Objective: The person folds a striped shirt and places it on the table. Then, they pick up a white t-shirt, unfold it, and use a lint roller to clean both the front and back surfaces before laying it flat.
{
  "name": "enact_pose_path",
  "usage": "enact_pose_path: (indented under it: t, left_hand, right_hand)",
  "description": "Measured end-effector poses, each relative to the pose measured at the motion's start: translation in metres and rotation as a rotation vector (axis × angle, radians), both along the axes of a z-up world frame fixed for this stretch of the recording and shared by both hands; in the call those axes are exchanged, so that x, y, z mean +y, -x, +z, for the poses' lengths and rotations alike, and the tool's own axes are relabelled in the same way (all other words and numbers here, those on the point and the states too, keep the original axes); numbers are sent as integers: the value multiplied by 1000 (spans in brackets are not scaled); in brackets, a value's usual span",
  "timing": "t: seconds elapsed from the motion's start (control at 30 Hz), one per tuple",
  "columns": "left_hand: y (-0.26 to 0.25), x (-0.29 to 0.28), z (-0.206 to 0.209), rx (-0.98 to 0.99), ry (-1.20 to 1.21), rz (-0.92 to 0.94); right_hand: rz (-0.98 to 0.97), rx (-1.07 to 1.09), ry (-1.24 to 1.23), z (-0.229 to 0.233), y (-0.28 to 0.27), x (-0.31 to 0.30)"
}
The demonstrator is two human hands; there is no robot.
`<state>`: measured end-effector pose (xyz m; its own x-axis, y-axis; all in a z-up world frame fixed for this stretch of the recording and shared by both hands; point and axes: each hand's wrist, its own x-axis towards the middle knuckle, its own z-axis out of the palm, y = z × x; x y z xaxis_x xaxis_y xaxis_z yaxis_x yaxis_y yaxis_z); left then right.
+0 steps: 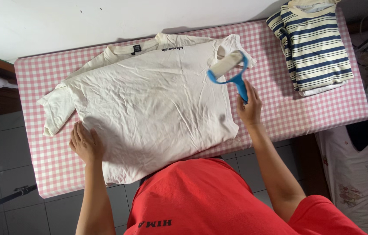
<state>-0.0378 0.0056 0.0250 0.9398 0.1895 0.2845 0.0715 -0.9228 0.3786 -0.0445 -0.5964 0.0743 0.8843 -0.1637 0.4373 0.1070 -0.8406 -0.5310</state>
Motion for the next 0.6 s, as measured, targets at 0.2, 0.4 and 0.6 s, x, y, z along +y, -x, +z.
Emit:
enact_pose_path:
  t: [0.2, 0.4, 0.6]
  left_hand:
    - [12, 7, 8, 74, -29, 4]
    - [28, 15, 6, 96, -19, 3]
    - [31, 12, 2, 150, 7, 59]
  right_hand:
    - [284, 439, 94, 69, -47, 18]
    - [334, 501, 305, 89, -89, -10]
    - [242, 697, 365, 109, -110, -8]
